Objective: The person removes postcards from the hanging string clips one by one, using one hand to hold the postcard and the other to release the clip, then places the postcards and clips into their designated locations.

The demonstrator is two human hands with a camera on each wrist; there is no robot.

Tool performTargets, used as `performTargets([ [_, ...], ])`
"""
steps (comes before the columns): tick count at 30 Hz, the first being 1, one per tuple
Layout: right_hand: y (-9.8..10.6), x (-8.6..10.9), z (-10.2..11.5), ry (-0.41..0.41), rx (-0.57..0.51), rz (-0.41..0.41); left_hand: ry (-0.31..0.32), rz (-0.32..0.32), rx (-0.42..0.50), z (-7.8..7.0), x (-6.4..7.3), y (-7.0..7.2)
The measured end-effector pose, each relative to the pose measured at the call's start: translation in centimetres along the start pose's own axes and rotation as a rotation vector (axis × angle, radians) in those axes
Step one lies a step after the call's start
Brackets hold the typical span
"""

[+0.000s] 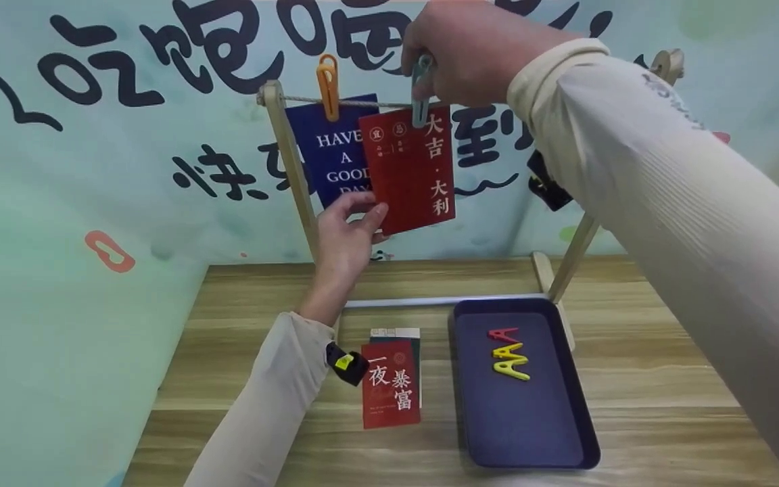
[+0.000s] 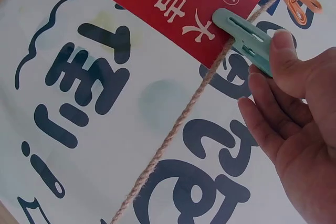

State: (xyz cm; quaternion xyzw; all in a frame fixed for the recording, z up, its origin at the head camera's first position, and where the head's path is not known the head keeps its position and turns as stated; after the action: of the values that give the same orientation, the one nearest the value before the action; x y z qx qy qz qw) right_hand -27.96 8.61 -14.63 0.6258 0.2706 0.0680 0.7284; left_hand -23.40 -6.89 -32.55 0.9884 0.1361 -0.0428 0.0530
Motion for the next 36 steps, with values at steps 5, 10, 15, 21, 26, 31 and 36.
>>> performTargets([
  [5,0.1,0.7,0.1,0.007,-0.028,-0.049,0.005,0.01,0.024,-0.1,0.1,-0.1],
  [10,0.1,1.3,0.0,-0.028,-0.085,-0.096,0.002,-0.005,0.046,-0.1,0.2,-0.1],
  [15,0.1,1.7,-0.3,-0.042,-0.114,-0.18,-0.006,-0.004,0.012,0.0,0.4,0.0],
  [21,0.1,1.9,-0.8,-0.029,-0.121,-0.287,-0.019,-0.002,0.0,0.5,0.5,0.3],
  [26,0.0,2.1,-0.9,-0.047,-0.154,-0.342,-0.023,-0.012,-0.017,0.7,0.8,0.5],
  [31,0.2,2.3,-1.6,-0.113,-0.213,-0.394,0.002,0.004,-0.018,0.7,1.2,0.7],
  [36,0.4,3.2,-2.7,-0.176,-0.281,-0.434,0.016,0.013,0.008,1.2,1.5,0.9],
])
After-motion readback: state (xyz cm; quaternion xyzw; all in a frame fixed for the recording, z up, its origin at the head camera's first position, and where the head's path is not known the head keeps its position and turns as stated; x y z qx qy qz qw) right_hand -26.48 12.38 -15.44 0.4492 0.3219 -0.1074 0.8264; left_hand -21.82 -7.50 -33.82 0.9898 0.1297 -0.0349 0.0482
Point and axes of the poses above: each hand's wrist, its own x-axis away from the middle knuckle, its own y-axis out of the back of the hand, z = x × y, the point moved 2 cm from there along -x, towards the middle knuckle, and after that the axes turned 9 degrees about -z, right-handed, at the moved point
